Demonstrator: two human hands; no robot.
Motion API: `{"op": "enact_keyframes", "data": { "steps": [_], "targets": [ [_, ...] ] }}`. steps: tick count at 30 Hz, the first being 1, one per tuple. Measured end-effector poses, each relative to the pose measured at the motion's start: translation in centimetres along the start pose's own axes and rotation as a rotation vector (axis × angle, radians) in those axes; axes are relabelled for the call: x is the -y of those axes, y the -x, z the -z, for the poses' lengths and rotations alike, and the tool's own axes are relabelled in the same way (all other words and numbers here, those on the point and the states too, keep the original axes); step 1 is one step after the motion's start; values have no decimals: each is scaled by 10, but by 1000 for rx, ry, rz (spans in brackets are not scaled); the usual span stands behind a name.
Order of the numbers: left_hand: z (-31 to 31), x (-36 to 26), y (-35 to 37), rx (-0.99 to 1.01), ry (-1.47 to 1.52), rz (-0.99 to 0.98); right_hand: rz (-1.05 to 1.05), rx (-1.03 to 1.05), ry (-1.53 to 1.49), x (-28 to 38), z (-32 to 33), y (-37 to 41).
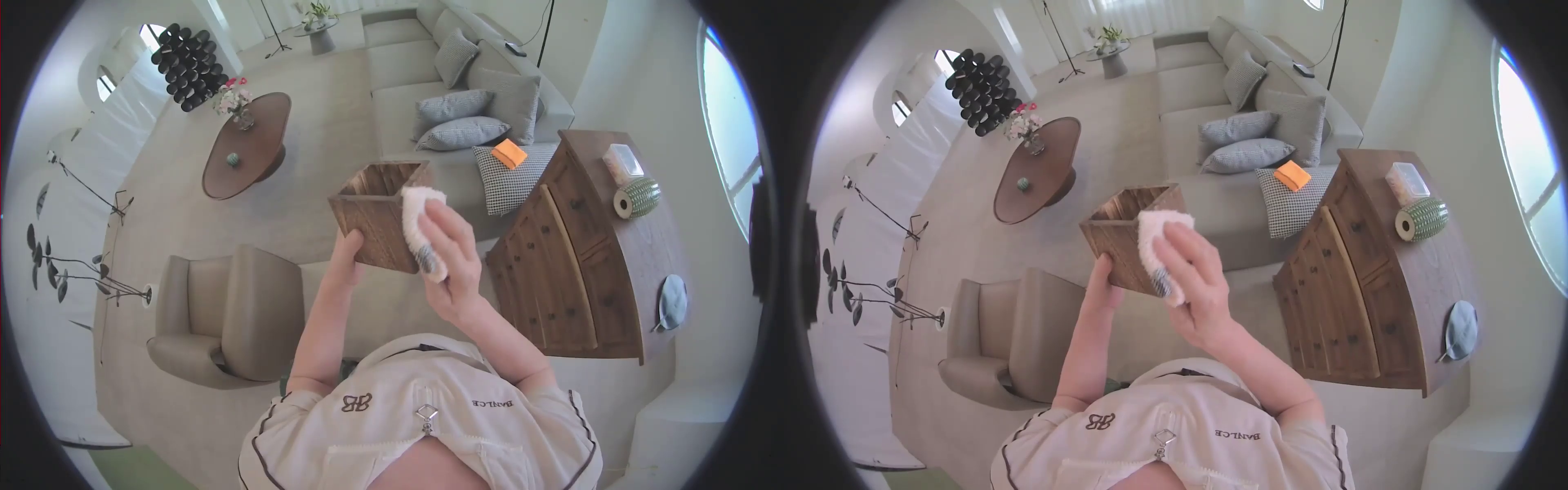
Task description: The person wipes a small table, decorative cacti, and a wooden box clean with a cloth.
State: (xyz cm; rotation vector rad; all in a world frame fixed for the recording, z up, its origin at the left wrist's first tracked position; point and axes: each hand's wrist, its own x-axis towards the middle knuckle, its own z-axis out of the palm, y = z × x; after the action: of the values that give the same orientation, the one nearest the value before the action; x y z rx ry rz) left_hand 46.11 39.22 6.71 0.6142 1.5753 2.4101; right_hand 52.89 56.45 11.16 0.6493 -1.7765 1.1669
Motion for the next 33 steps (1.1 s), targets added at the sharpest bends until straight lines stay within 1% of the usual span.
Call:
{"op": "enact_keyframes", "data": {
  "steps": [3, 5, 8, 12, 15, 18, 21, 24, 26, 27, 30, 32, 33],
  "targets": [
    [5, 7, 2, -61, 97, 34, 118, 51, 38, 1, -2, 7],
    [5, 11, 2, -118, 242, 41, 223, 96, 96, -3, -2, 15],
    [-6, -2, 1, -117, 290, 31, 326, 114, 172, -7, -2, 25],
    [-17, -10, -1, -78, 331, 71, 412, 64, 234, -12, -1, 26],
    [-6, 4, 1, -71, 451, 79, 403, 126, 230, -21, 9, 20],
    [0, 11, 4, 9, 385, 107, 340, 105, 202, -31, 16, 8],
    [-9, 4, 4, -38, 284, 93, 235, 96, 124, -33, 20, 2],
    [-10, -6, 2, -50, 136, 74, 92, 53, -77, -30, 25, 1],
    [-15, -17, -3, -9, -38, 5, -206, -84, -39, -31, 34, -4],
    [-16, -19, -4, 2, -81, -8, -284, -119, -28, -32, 38, -9],
    [-14, -11, -6, 59, -85, -58, -297, -57, -52, -37, 43, -30],
    [-11, -7, -4, 52, -120, -83, -319, 97, -82, -40, 43, -31],
    [-12, -7, -5, 52, -128, -90, -324, 136, -88, -41, 43, -30]
  ]
}}
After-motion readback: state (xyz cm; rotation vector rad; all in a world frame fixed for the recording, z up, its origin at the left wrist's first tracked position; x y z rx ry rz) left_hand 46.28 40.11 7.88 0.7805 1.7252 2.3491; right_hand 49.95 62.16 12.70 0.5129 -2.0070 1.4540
